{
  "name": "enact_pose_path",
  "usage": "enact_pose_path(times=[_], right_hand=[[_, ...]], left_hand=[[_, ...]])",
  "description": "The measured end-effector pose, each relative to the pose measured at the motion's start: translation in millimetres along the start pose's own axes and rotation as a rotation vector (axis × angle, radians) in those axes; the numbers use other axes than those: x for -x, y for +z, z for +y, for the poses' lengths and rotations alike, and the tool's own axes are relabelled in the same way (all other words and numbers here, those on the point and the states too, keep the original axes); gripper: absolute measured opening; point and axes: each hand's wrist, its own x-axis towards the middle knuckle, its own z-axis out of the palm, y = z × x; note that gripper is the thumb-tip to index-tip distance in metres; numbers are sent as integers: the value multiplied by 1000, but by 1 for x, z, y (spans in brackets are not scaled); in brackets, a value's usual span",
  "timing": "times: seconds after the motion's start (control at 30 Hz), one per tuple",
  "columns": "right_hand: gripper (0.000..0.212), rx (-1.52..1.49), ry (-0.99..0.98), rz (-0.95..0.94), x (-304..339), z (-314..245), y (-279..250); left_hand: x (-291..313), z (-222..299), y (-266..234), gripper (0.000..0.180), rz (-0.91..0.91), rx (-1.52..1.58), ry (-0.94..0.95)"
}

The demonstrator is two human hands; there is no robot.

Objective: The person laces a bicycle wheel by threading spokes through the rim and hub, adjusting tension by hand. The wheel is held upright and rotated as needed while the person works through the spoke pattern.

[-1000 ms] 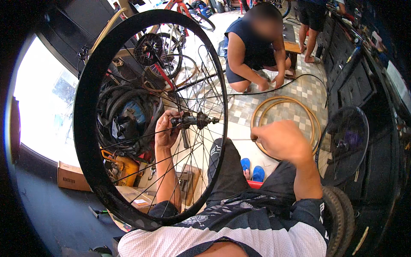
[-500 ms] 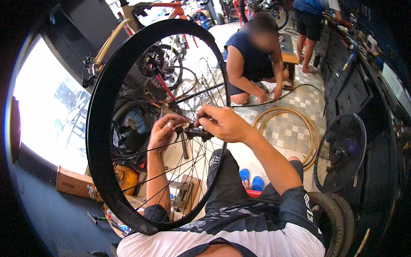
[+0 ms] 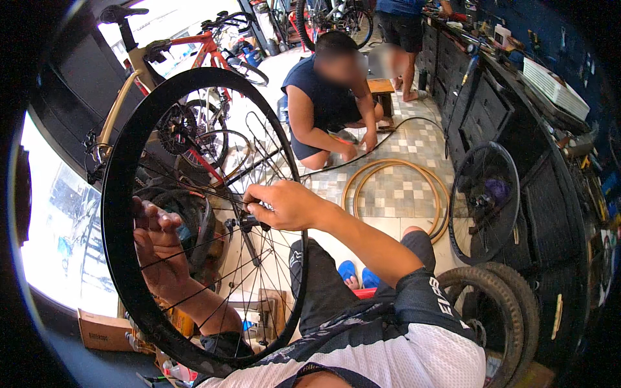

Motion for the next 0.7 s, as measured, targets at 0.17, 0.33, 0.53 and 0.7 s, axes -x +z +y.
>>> enact_pose_path(times=[0.17,0.33,0.53,0.7], right_hand=[[21,10,15,-58,-5,-14,-5],[20,114,-44,25,-2,-11,-3],[19,320,-119,287,8,-61,-1],[44,125,-426,378,2,-94,4]], left_hand=[[-1,6,9,39,-40,-6,7],[-8,4,22,32,-114,180,-47],[-9,1,16,35,-99,264,24],[-14,7,21,36,-208,320,-36]])
